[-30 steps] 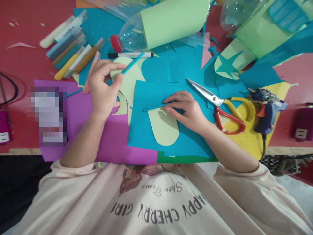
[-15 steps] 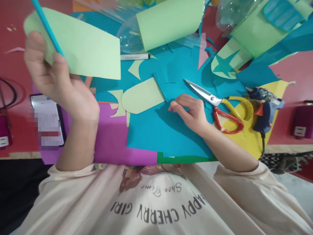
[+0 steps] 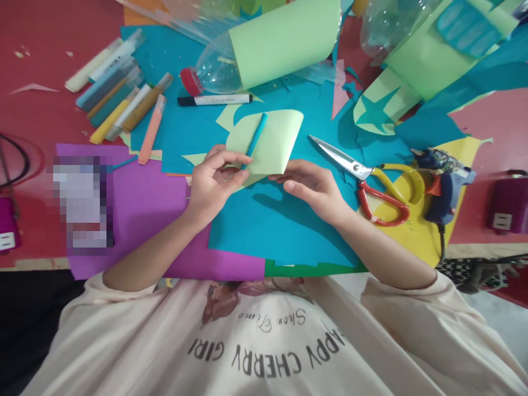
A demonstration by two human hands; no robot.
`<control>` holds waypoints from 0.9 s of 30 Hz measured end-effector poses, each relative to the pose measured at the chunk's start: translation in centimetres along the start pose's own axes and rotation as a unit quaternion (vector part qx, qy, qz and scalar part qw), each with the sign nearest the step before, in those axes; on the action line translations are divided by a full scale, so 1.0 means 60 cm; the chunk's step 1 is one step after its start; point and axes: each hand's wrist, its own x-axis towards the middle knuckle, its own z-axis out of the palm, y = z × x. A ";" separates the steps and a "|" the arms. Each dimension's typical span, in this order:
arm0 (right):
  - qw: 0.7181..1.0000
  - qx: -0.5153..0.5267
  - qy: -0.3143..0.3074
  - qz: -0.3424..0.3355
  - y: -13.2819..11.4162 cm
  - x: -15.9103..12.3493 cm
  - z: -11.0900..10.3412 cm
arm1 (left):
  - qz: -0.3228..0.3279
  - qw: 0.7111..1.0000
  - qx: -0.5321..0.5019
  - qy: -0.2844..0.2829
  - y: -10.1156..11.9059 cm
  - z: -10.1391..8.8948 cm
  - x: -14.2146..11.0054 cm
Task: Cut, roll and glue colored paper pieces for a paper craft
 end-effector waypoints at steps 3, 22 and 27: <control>0.998 0.032 0.059 0.014 0.006 0.004 0.001 | 0.027 0.998 0.045 -0.044 0.003 -0.005 -0.001; 0.984 -0.079 0.148 -0.059 0.012 0.008 -0.006 | 0.157 0.917 0.150 -0.333 0.018 -0.001 -0.017; 0.969 -0.139 0.186 -0.084 0.012 0.010 -0.025 | 0.217 0.935 0.151 -0.237 0.015 -0.001 -0.016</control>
